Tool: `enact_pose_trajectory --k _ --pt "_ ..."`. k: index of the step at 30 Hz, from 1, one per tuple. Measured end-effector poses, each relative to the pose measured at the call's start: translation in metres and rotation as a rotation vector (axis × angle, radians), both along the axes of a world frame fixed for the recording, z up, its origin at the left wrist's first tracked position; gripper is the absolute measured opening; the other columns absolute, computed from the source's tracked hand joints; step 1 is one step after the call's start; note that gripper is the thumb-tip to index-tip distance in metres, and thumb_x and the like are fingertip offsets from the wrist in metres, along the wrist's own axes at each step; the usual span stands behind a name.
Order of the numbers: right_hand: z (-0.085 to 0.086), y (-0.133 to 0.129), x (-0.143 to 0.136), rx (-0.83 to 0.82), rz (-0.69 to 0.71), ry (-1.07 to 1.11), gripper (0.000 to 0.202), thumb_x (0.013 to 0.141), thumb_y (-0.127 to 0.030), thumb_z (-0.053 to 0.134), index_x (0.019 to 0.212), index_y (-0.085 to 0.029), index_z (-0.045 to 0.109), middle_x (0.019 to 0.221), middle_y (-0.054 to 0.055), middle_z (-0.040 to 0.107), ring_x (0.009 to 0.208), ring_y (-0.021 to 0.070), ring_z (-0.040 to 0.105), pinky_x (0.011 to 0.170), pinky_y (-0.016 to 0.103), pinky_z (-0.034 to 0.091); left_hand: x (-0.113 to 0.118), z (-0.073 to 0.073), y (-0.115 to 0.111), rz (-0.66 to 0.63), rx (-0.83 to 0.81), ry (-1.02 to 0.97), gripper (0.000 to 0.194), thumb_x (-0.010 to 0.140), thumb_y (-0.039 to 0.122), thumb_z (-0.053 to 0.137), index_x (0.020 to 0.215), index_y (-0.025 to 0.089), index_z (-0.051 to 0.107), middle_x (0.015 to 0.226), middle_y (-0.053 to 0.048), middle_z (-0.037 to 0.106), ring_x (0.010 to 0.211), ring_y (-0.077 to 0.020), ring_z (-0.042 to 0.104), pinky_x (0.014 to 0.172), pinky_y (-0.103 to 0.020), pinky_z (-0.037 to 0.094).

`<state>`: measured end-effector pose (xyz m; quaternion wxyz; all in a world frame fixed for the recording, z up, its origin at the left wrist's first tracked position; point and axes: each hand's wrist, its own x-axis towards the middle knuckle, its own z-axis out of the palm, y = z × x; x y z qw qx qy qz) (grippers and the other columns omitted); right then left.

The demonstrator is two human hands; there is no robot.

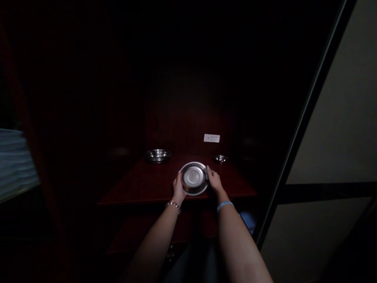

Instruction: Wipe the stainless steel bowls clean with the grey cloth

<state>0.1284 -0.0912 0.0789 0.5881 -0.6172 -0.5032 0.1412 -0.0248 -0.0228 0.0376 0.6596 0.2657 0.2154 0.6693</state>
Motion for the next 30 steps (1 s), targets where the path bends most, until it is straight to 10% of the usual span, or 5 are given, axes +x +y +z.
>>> enact_pose_trajectory --k 8,22,30 --pt "-0.003 0.007 0.001 0.004 -0.046 0.072 0.065 0.089 -0.066 0.050 0.104 -0.009 0.077 0.099 0.013 0.077 0.096 0.0266 0.070 0.088 0.032 0.051 0.000 0.000 -0.002 0.003 0.006 0.011 0.024 0.086 0.038 0.067 0.093 0.015 0.073 0.097 -0.010 0.076 0.093 -0.0205 0.071 0.089 -0.031 0.055" --pt "0.012 -0.003 -0.019 -0.316 -0.499 -0.585 0.056 0.106 -0.043 0.028 0.108 -0.011 0.073 0.100 0.021 0.074 0.093 0.0241 0.072 0.083 0.030 0.048 0.001 -0.002 0.000 -0.017 -0.044 0.058 0.028 0.082 0.042 0.069 0.090 0.016 0.071 0.086 -0.009 0.074 0.081 -0.0202 0.070 0.078 -0.030 0.056" --pt "0.008 -0.002 -0.007 -0.259 -0.631 -0.339 0.058 0.106 -0.044 0.026 0.107 -0.009 0.072 0.100 0.022 0.074 0.092 0.0253 0.072 0.082 0.031 0.049 0.002 0.000 -0.001 0.020 -0.018 0.041 0.027 0.083 0.040 0.069 0.090 0.015 0.072 0.092 -0.009 0.075 0.090 -0.0206 0.070 0.087 -0.031 0.055"
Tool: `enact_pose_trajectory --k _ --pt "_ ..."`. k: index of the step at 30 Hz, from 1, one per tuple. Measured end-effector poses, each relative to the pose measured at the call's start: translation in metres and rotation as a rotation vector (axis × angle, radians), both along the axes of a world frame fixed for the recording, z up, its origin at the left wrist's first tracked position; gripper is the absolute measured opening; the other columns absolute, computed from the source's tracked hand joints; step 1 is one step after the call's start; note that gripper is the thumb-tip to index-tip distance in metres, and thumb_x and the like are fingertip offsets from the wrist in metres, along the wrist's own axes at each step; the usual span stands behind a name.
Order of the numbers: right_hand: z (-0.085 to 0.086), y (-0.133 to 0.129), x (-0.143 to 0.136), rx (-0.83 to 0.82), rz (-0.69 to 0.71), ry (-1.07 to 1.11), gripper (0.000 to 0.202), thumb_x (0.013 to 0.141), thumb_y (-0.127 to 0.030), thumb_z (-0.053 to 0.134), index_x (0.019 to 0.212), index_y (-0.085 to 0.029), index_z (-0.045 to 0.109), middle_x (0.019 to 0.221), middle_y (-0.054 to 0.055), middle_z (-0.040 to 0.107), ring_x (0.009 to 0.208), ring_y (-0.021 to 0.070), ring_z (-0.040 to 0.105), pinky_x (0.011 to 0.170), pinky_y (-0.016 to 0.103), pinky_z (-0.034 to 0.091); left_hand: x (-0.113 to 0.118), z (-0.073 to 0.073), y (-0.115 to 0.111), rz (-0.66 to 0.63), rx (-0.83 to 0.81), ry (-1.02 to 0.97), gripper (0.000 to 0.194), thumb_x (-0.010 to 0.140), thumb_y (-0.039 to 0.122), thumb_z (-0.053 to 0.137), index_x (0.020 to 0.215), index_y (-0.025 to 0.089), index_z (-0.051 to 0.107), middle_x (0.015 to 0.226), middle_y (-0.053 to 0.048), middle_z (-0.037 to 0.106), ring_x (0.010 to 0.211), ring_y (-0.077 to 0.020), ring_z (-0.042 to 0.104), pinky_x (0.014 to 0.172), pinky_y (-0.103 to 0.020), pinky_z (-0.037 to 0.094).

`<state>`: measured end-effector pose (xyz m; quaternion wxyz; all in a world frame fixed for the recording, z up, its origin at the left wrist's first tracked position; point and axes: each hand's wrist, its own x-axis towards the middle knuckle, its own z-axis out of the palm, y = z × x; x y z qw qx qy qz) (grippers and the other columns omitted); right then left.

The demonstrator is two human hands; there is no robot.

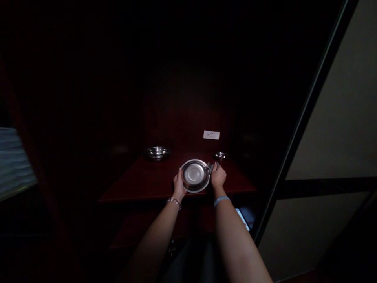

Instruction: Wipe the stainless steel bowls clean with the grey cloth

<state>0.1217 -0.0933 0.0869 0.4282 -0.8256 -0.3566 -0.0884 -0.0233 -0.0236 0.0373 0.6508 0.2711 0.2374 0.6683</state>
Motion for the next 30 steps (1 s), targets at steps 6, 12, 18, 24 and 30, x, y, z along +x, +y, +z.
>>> enact_pose_trajectory --k 6,12,18,24,30 --pt "-0.002 0.000 0.014 0.165 0.003 0.214 0.063 0.104 -0.049 0.023 0.112 -0.012 0.073 0.106 0.020 0.075 0.097 0.0282 0.072 0.085 0.033 0.050 -0.001 -0.003 0.003 -0.009 -0.021 -0.031 0.027 0.085 0.041 0.068 0.092 0.015 0.072 0.093 -0.009 0.075 0.088 -0.0178 0.070 0.086 -0.030 0.054" --pt "-0.003 0.004 0.017 0.183 0.144 0.287 0.065 0.103 -0.052 0.023 0.108 -0.014 0.075 0.107 0.018 0.075 0.099 0.0266 0.071 0.087 0.031 0.050 -0.001 0.000 0.001 0.017 -0.033 -0.024 0.028 0.085 0.041 0.068 0.092 0.015 0.071 0.092 -0.009 0.075 0.088 -0.0182 0.070 0.087 -0.030 0.054" --pt "-0.007 0.012 0.004 0.163 0.519 0.316 0.065 0.097 -0.064 0.034 0.099 -0.015 0.077 0.105 0.015 0.076 0.105 0.0253 0.068 0.095 0.031 0.046 -0.001 -0.002 0.002 0.007 -0.023 -0.049 0.028 0.086 0.041 0.067 0.093 0.014 0.072 0.096 -0.010 0.075 0.091 -0.0201 0.071 0.089 -0.032 0.054" --pt "-0.007 0.010 -0.002 0.289 0.705 0.529 0.074 0.083 -0.077 0.048 0.097 -0.010 0.076 0.094 0.011 0.075 0.094 0.0234 0.066 0.087 0.030 0.049 -0.005 0.000 0.001 -0.022 -0.076 -0.068 0.026 0.090 0.038 0.064 0.095 0.013 0.072 0.089 -0.008 0.075 0.083 -0.0168 0.071 0.083 -0.029 0.056" --pt "-0.002 0.006 0.001 0.297 0.701 0.583 0.074 0.078 -0.080 0.051 0.085 -0.010 0.073 0.084 0.010 0.073 0.081 0.0207 0.063 0.079 0.030 0.049 -0.004 0.007 -0.006 -0.025 -0.091 -0.113 0.023 0.093 0.033 0.061 0.094 0.013 0.073 0.085 -0.007 0.075 0.080 -0.0151 0.071 0.082 -0.028 0.056"
